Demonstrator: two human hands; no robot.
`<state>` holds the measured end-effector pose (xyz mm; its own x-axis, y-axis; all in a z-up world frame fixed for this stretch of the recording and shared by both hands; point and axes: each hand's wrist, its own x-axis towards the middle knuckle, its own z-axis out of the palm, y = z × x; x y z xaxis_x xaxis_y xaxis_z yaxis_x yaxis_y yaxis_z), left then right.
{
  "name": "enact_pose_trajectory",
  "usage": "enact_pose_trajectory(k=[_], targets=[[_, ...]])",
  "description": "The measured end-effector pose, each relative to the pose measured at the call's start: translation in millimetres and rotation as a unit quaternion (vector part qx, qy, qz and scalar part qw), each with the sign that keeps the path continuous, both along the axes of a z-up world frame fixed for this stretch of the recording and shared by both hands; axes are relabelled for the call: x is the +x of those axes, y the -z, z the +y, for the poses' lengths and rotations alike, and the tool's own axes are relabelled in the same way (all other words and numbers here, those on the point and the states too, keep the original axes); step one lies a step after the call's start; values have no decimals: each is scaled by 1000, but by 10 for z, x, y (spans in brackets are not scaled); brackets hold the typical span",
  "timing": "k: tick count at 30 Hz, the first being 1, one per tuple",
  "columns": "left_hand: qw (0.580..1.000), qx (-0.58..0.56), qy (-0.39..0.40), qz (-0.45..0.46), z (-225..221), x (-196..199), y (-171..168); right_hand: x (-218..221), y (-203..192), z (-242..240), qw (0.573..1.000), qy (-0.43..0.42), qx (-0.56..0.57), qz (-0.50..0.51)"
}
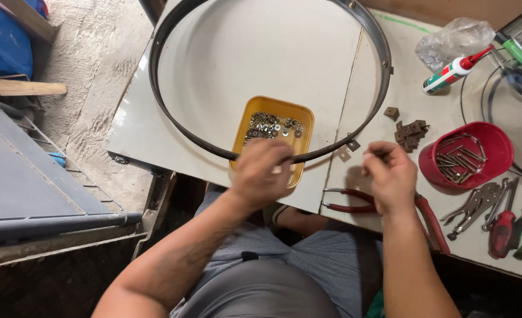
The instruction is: Assembling metal brackets and washers onto a drum hoop at a repair station.
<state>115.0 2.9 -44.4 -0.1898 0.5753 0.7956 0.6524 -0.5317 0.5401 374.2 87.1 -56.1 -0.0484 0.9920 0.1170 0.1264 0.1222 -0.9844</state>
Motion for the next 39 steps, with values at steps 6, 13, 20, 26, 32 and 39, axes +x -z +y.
enact_pose_trajectory(k=[6, 13, 20, 26, 32, 39], targets=[[994, -87, -49, 44, -495, -748, -67, -695, -540, -436, 972, -126, 88, -179], [991, -106, -27, 75, -552, -598, 96, -1259, -538, -214, 809, -253, 307, -433], [990, -100, -41, 89, -567, -564, 27, -1073, -428, -126, 751, -238, 309, -534], [987, -152, 26, -37, -480, -452, 30, -831, -543, -71, 830, -232, 172, -476], [953, -221, 66, -195, -465, -387, -79, -648, -596, -270, 926, -346, -137, 65], [937, -236, 93, -239, -517, -345, -261, -636, -438, -402, 886, -393, -140, 200]])
